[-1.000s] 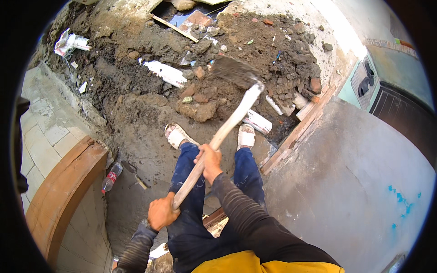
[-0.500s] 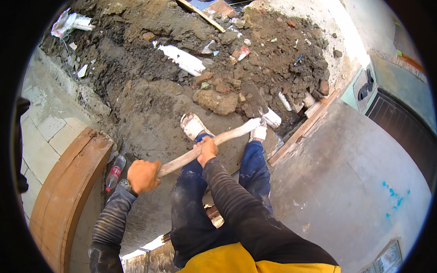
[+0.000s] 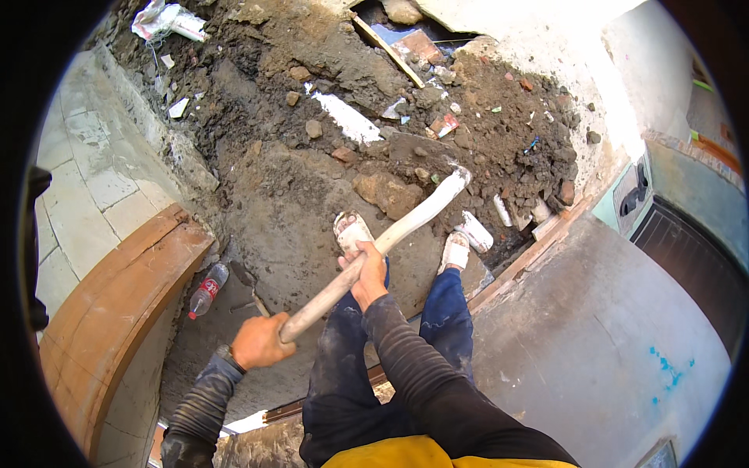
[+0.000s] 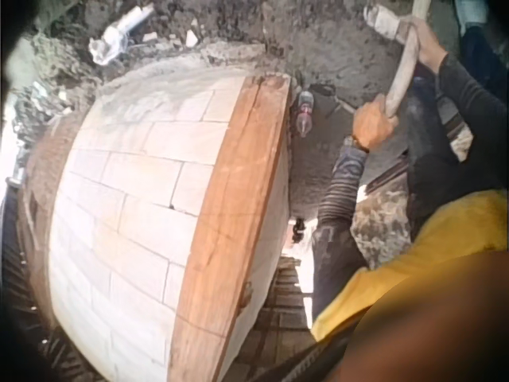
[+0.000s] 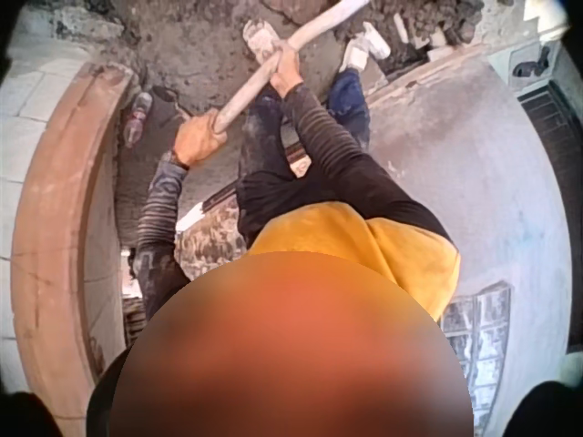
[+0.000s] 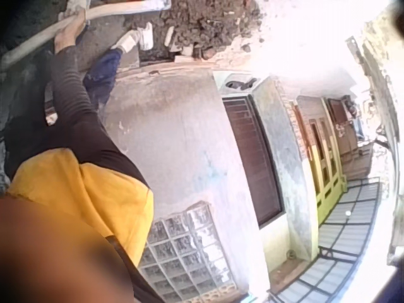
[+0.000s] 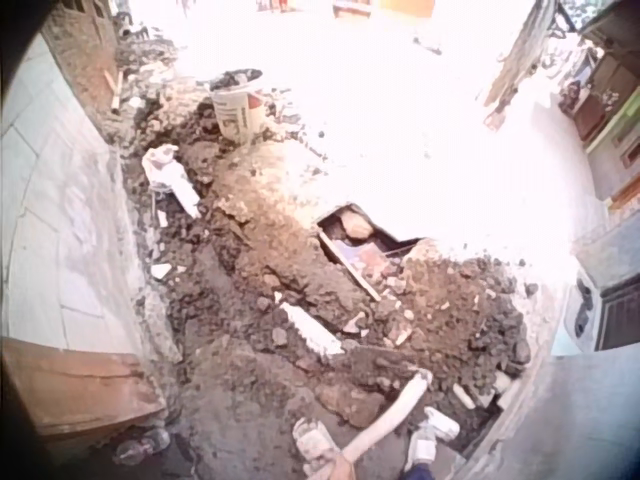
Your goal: The person uses a pickaxe to break up and move soil and debris in a partially demolished indoor area. They repeatedly strike the ground, lift chunks of dirt and rubble, and shift materials aside to clear the space.
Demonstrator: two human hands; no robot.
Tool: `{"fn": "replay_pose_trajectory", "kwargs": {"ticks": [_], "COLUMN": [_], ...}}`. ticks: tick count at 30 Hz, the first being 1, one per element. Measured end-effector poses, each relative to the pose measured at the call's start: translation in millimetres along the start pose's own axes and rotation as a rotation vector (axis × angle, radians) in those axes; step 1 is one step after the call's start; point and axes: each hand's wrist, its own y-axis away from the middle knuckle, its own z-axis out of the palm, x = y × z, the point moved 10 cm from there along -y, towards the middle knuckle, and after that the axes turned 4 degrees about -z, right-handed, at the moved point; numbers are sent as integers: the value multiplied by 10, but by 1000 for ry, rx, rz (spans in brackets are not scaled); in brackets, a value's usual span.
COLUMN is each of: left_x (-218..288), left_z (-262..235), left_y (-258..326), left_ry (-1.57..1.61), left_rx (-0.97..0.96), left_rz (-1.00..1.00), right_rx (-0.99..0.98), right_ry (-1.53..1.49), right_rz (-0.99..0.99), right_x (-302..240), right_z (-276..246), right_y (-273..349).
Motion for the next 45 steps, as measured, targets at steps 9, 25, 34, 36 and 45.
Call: {"fn": "replay_pose_trajectory", "kwargs": {"ticks": [9,25,34,36,45], "left_x": [507,-455,-791,-934,-1104], "left_z": [526,1297,1127,1067,835], "left_y": [505,1881,1976,1957,1915], "left_ry": [433,1132,1443,1407,1474], "left_rx": [-66,137,135,162,70], "left_rz": [-77,-984,-784,-698,-538], "right_rx": [-303,-9,317,286,69], "right_ry": [209,974,1363,1378,1370], "right_rz": [-38,-409,-579,-575,-846], "right_x": [-700,-1290,-1002,-1118,-2061], "right_z": [-302,-629,257,469,2319], "right_y": [391,-3280,-1931,-1702,-667]}}
